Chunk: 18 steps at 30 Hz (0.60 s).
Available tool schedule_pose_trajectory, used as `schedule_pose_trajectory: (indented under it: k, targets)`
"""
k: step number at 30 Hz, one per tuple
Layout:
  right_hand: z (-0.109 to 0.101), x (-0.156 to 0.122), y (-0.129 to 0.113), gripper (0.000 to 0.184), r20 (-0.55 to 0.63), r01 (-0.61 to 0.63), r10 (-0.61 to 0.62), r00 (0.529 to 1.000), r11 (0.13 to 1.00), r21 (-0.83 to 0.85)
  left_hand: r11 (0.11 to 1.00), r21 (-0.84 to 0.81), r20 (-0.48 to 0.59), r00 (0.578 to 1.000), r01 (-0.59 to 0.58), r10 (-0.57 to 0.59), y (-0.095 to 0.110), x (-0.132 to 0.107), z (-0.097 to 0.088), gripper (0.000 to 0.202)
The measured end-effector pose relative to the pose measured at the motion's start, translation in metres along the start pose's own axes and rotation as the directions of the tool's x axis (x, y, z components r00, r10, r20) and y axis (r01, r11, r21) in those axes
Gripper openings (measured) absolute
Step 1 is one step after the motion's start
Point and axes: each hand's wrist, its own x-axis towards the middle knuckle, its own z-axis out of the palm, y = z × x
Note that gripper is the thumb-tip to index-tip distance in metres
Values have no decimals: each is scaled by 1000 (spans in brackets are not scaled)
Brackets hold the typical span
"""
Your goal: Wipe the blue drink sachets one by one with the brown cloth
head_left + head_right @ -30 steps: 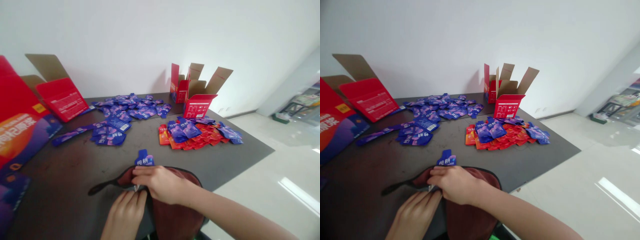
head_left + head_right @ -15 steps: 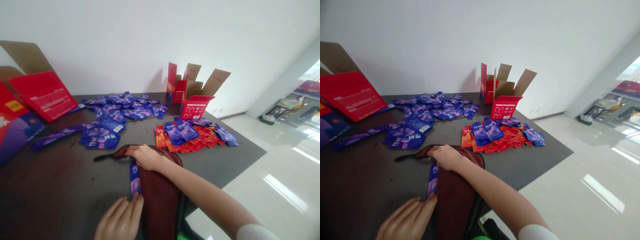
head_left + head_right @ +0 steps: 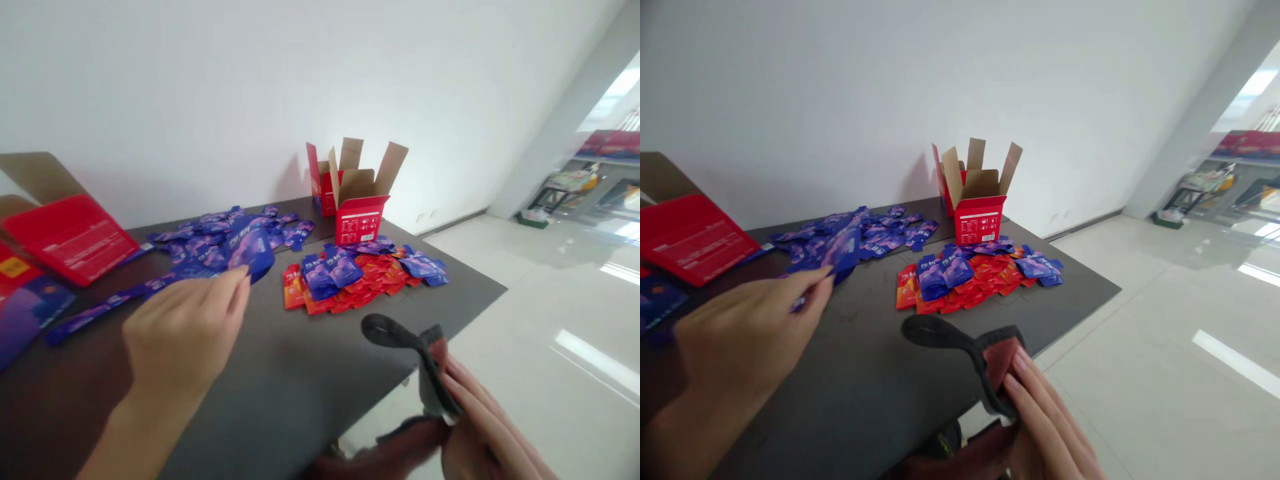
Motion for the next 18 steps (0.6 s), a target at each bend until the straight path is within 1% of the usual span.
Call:
schedule_pose_trajectory:
  k: [1, 2, 4, 6, 8, 9, 11, 13, 16, 18]
  targets:
    - [-5, -5, 7, 24, -13, -27, 26, 1000, 999, -45, 1000, 19, 23, 1000, -21, 21, 13, 20, 7, 21]
    - [-9, -10, 14, 24, -15, -43, 42, 999, 996, -75, 999, -7, 75, 996, -37, 38, 28, 36, 15, 26]
    - [-14, -16, 28, 25, -18, -50, 48, 999, 992, -117, 993, -92, 198, 976, -70, 87, 61, 61, 33, 32]
    - [-19, -20, 41, 25, -43, -56, 50, 998, 986, -160, 977, -172, 282, 944, -125, 170, 93, 73, 51, 33]
    - [-24, -22, 52, 25, -31, -45, 40, 999, 977, -206, 955, -231, 313, 915, -185, 254, 120, 77, 66, 30]
    - [-26, -22, 56, 25, -16, -39, 37, 999, 974, -222, 943, -261, 331, 899, -206, 288, 130, 76, 72, 29]
    - [-29, -23, 62, 26, -13, -37, 35, 999, 970, -240, 922, -313, 362, 869, -228, 337, 143, 73, 82, 26]
    - [-31, -23, 64, 27, -19, -38, 34, 999, 970, -240, 913, -341, 374, 859, -223, 350, 148, 69, 87, 26]
    - [-28, -24, 64, 26, -4, -52, 52, 999, 973, -225, 913, -360, 360, 874, -192, 326, 148, 64, 89, 28]
    - [-26, -25, 62, 25, 9, -63, 66, 998, 975, -215, 912, -373, 342, 889, -169, 304, 144, 62, 86, 29]
